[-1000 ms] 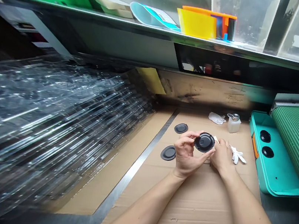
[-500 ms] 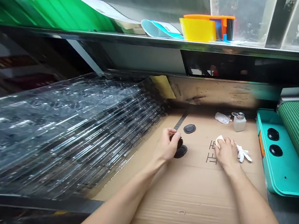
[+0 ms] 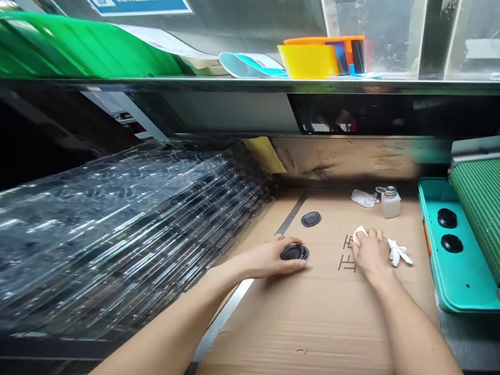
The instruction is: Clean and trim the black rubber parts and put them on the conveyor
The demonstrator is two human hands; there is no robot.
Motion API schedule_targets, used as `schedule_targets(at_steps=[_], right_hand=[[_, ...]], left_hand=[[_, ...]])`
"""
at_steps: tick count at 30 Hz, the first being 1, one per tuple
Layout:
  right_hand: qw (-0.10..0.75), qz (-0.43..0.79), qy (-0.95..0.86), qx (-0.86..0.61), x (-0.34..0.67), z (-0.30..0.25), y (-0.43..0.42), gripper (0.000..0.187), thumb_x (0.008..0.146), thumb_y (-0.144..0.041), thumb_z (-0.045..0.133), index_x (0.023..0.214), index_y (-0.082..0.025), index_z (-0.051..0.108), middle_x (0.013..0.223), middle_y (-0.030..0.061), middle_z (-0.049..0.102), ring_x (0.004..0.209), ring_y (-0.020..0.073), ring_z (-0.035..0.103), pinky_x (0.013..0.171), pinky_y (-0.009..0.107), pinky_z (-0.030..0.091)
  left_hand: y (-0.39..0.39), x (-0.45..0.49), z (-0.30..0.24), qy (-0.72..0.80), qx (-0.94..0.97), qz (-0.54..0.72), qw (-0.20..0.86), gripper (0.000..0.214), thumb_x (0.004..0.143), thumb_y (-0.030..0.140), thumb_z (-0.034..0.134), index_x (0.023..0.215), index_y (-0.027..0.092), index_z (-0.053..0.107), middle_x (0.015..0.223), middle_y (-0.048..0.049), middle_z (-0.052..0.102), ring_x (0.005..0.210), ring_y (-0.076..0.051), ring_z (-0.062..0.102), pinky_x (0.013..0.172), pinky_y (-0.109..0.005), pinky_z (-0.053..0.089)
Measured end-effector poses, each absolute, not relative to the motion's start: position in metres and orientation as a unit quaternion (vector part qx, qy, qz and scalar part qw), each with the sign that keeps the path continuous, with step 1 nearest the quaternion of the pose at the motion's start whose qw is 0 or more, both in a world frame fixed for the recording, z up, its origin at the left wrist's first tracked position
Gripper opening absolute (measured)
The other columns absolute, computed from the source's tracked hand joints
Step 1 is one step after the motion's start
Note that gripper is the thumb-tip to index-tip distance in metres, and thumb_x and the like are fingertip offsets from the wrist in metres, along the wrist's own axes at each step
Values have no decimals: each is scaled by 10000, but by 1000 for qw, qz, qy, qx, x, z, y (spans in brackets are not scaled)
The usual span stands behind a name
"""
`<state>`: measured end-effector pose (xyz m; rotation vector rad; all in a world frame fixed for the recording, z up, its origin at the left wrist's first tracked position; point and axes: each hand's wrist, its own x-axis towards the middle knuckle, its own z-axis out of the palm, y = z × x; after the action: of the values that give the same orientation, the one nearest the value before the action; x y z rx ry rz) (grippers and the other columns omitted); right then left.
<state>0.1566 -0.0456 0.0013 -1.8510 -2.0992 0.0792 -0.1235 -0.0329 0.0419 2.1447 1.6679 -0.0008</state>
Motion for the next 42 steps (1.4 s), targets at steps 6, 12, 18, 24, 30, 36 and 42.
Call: schedule_targets(at_steps=[6,12,18,24,30,36,42], right_hand=[[169,28,-739,-652,157,1,-46,271,979,-415,525,1148,-257,667,1213,87,624,1123,260,499,927,346,385],[168,29,-738,-652,157,-1,-45,270,980,-418,524,1139,-252,667,1193,86,628,1119,258,498,923,343,385],[170,32,-737,-653,157,0,-46,286,983,-428,517,1159,-258,666,1226,85,623,1137,254,503,943,347,393],[176,33,-740,-648,159,-3,-45,312,975,-431,526,1186,-260,678,1257,94,625,1151,271,509,955,364,396],[181,21,-744,-643,160,-4,-43,320,979,-421,512,1193,-254,681,1255,99,628,1136,279,509,956,371,391],[175,20,-742,-647,160,0,-44,316,974,-426,524,1191,-261,683,1242,96,635,1130,283,516,936,366,396],[181,14,-744,-643,161,0,-43,312,971,-415,527,1198,-266,681,1248,82,639,1125,281,517,942,358,395]], left_hand=[[-35,-127,48,558,799,6,224,751,678,555,719,1349,237,607,1224,-95,599,1089,-283,637,1022,-367,468],[-31,-133,50,558,800,23,219,780,640,587,764,1318,221,641,1198,-104,658,1014,-292,661,972,-387,493],[-18,-127,78,501,696,277,433,811,693,622,754,1359,197,572,1280,-135,630,961,-261,677,951,-443,529],[-48,-95,77,286,520,389,705,1030,537,727,826,1369,192,537,1254,-182,649,814,-213,708,729,-310,579],[-58,-77,55,206,471,375,772,996,567,567,900,1391,168,507,1199,-174,682,796,-190,725,749,-263,563],[-56,-82,47,189,471,369,779,895,615,504,901,1356,149,546,1260,-204,656,890,-234,732,766,-274,556],[-55,-86,37,167,469,352,792,856,613,492,906,1333,175,567,1235,-187,671,891,-261,742,710,-268,555]])
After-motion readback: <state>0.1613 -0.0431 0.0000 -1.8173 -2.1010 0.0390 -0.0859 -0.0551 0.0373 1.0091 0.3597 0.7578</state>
